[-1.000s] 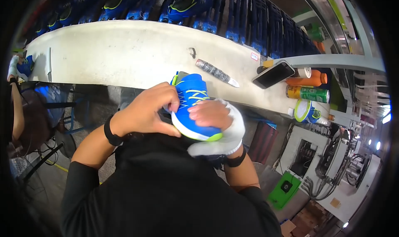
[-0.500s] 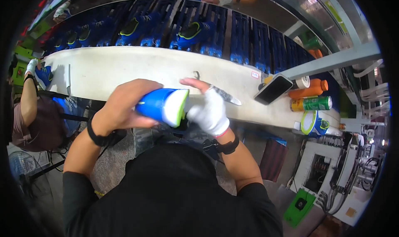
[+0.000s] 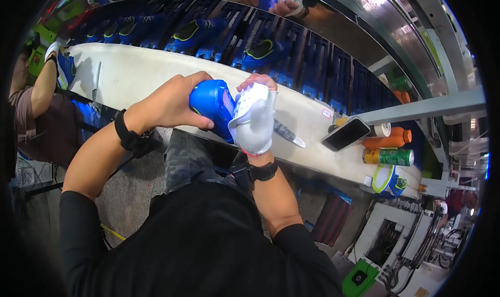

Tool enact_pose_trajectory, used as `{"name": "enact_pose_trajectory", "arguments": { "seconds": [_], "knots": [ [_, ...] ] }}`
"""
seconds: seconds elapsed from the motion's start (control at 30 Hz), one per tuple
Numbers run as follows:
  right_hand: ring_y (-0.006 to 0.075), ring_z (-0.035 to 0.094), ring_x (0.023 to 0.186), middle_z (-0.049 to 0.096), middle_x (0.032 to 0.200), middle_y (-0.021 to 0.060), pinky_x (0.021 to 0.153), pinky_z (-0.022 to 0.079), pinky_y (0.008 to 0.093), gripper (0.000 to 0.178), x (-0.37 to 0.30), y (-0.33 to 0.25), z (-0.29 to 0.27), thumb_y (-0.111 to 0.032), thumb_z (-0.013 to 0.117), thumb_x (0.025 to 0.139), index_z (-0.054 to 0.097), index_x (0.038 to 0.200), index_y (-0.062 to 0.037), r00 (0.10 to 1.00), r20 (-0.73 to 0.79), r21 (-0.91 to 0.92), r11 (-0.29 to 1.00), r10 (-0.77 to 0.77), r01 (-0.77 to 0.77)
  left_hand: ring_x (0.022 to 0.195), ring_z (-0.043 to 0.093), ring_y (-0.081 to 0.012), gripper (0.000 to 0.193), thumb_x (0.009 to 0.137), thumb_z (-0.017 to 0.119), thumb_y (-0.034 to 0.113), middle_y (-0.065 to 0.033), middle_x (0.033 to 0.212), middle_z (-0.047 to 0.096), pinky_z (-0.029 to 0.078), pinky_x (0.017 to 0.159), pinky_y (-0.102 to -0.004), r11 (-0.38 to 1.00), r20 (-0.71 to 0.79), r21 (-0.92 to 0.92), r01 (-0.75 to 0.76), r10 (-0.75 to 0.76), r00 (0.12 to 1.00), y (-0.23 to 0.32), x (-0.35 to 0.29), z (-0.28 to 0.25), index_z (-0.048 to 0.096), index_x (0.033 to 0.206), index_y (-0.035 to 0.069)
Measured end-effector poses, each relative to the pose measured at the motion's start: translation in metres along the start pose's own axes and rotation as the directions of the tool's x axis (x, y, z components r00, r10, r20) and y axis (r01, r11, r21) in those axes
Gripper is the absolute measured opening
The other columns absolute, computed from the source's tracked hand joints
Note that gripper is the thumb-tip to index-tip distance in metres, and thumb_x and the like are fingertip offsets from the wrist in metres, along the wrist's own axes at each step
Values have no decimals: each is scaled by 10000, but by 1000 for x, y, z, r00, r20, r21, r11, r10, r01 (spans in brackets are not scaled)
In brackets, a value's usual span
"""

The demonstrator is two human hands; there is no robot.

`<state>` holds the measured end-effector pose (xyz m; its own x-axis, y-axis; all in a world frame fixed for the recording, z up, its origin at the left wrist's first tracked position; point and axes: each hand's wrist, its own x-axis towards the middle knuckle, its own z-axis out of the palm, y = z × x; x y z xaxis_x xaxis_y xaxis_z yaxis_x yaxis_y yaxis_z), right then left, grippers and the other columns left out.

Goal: Applying glue and solvent to shoe soles and components on a production line.

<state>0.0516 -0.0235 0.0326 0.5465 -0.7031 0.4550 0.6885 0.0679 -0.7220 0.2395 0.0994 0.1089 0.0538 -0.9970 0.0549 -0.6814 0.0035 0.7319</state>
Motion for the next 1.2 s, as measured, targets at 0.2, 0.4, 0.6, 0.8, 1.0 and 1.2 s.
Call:
{"name": "enact_pose_trajectory", "arguments": {
  "seconds": [0.2, 0.4, 0.6, 0.8, 1.0, 1.2],
  "knots": [
    [174, 569, 1188, 570, 1255, 54, 1106, 456, 356, 342, 0, -22, 5, -370, 557, 1164, 548, 1373, -100, 995, -54, -564, 819, 88, -103, 876, 756, -495, 704, 709, 979, 374, -257, 913, 778, 611, 808, -498, 979, 28, 204, -17, 12, 1000, 32, 15, 2, 654, 1217, 10],
    [213, 563, 1288, 541, 1365, 98, 1151, 456, 398, 579, -39, -60, -19, -482, 611, 1112, 493, 1479, -50, 928, -222, -192, 920, 298, -341, 776, 763, -444, 625, 763, 952, 320, -220, 828, 754, 603, 715, -511, 881, 156, 315, -354, 319, 935, 73, 20, 18, 602, 1167, -3],
    [294, 502, 1470, 501, 1566, 188, 1265, 371, 454, 1235, -60, -100, 3, -756, 780, 861, 288, 1685, 22, 950, -141, -399, 863, 277, -311, 764, 778, -355, 622, 752, 933, 294, -153, 868, 755, 610, 680, -457, 721, 329, 432, -542, 434, 839, 89, 17, 38, 622, 1201, -2],
    [428, 576, 1474, 564, 1603, 253, 1229, 450, 492, 1108, -97, -96, -31, -408, 974, 789, 411, 1661, -22, 939, 244, -749, 663, 244, 22, 969, 779, -353, 815, 700, 955, 337, -135, 1292, 696, 629, 755, -456, 791, 351, 400, -463, 334, 875, 91, -13, -5, 605, 1391, 88],
    [320, 791, 1061, 820, 1166, 139, 966, 605, 400, 543, -97, -46, -57, -256, 988, 753, 787, 1214, -53, 982, 80, -775, 630, 174, -48, 990, 779, -331, 801, 719, 956, 441, -155, 1367, 671, 655, 756, -396, 927, 128, 238, -290, 266, 956, 79, -75, 12, 697, 1370, 54],
    [328, 777, 1051, 827, 1162, 113, 934, 586, 409, 642, -89, -73, -46, -286, 989, 748, 736, 1296, -64, 960, 134, -899, 438, 247, 13, 1066, 790, -318, 784, 724, 963, 414, -155, 1373, 692, 666, 769, -389, 891, 193, 290, -350, 304, 933, 81, -72, 10, 700, 1361, 41]
  ]
}}
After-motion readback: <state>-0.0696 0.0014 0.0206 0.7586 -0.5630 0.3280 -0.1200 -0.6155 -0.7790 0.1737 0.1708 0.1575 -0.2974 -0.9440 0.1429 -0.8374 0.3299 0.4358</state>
